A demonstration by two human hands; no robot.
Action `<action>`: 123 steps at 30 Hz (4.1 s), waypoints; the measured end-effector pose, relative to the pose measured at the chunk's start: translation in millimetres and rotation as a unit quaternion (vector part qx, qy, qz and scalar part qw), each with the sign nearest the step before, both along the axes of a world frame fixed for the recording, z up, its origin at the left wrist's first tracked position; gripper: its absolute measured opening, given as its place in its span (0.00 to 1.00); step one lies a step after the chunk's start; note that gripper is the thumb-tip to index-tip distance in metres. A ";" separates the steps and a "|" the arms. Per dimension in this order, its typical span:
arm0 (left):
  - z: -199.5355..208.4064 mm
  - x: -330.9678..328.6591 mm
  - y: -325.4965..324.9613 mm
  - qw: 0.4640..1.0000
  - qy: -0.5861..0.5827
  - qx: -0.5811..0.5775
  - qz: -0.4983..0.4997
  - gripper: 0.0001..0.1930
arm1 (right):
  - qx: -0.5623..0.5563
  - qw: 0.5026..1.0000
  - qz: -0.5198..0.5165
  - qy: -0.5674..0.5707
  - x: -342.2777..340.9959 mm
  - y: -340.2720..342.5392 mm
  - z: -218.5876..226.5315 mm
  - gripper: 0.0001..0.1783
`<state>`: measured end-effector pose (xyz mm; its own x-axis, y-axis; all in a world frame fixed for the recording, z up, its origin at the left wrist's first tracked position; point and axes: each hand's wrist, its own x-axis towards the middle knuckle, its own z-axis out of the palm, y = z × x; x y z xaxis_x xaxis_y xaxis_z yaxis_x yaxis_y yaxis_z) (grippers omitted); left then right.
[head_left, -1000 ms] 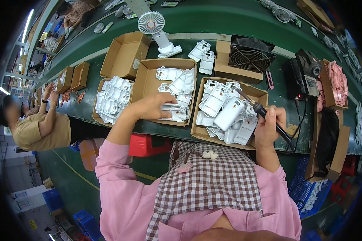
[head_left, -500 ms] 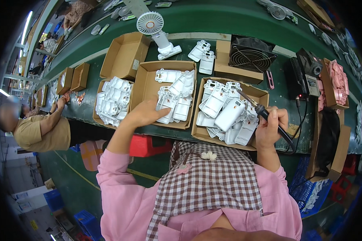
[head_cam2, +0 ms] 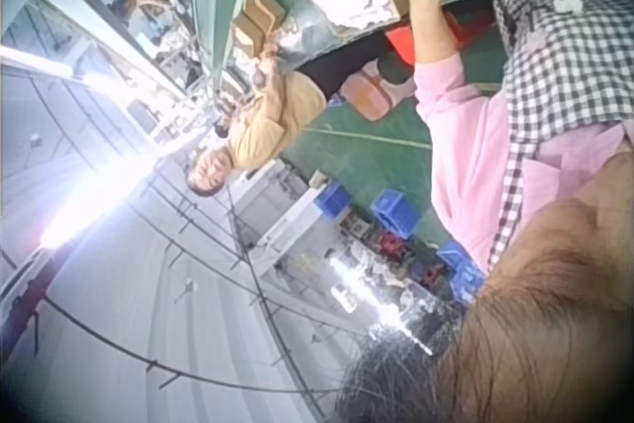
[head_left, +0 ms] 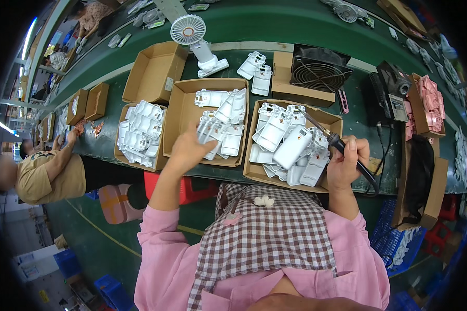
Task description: The person picks up a white plastic housing from a box and uses a soldering iron to apply solder to its internal components. After finishing, the person places the housing into a separate cardboard box and repeats the process.
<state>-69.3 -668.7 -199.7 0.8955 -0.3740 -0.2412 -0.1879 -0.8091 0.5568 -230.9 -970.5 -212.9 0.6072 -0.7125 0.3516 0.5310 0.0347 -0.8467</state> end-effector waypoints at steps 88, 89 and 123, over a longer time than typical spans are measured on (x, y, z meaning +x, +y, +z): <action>-16.9 -44.3 -148.6 0.792 0.216 -0.568 0.059 0.22 | -0.075 0.994 0.033 0.079 0.8 9.1 2.3 0.09; -17.3 -44.4 -148.5 0.793 0.218 -0.566 0.059 0.22 | -0.067 0.994 0.042 0.076 0.2 8.5 1.8 0.08; -1.6 -48.8 -144.3 0.795 0.062 -0.578 0.171 0.26 | -0.091 0.995 0.028 -0.036 -7.9 3.4 -7.2 0.09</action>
